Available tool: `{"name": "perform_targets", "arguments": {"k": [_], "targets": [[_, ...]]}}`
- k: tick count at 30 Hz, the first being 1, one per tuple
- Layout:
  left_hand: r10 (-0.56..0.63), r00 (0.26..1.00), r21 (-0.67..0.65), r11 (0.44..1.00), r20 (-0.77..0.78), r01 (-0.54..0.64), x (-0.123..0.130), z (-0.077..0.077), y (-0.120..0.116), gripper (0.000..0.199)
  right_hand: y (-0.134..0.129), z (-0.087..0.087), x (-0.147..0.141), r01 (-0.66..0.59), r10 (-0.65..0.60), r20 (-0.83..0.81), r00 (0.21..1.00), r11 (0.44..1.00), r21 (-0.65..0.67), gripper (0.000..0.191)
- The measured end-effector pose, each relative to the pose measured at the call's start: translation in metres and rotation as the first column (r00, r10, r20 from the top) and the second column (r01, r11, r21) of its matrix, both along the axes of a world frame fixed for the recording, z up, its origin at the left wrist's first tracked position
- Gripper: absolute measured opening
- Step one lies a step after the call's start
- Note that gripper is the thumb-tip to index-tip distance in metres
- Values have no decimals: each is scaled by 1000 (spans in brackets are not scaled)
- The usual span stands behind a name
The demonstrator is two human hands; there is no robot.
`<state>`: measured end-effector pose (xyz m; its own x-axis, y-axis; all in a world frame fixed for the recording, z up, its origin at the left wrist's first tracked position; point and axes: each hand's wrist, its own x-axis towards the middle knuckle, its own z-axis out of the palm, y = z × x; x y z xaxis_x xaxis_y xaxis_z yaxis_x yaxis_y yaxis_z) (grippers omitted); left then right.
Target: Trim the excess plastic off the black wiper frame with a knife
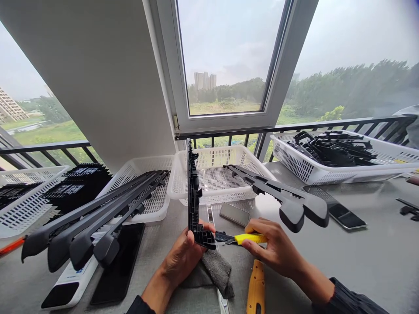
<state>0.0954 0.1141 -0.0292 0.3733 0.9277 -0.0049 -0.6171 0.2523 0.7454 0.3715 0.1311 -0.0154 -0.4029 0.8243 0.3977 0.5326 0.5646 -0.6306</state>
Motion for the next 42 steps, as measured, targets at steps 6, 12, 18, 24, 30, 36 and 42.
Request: {"name": "perform_targets", "arguments": {"k": [6,12,18,24,30,36,42], "targets": [[-9,1000,-7,1000,28,10,-1,-3,1,50,1,0,1,0,0,0,1000,1000,-18,42],[-4,999,-17,1000,47,5,-2,-6,2,50,1,1,2,-17,17,-7,1000,1000,-19,42],[-13,999,-7,1000,44,13,-1,-4,2,50,1,3,1,4,-4,-8,1000,998,-57,43],[-2,1000,-15,1000,23,2,-1,-3,2,51,1,3,2,12,-12,-2,1000,998,-66,40],[9,1000,-2,1000,1,-9,-1,-2,2,53,1,3,2,27,-27,3,1000,997,-78,38],[-7,1000,13,1000,-9,7,-2,-2,2,51,1,1,1,100,-98,22,995,990,-96,44],[-9,1000,7,1000,0,9,-2,0,2,50,0,0,2,99,-97,33,995,991,-86,45]]}}
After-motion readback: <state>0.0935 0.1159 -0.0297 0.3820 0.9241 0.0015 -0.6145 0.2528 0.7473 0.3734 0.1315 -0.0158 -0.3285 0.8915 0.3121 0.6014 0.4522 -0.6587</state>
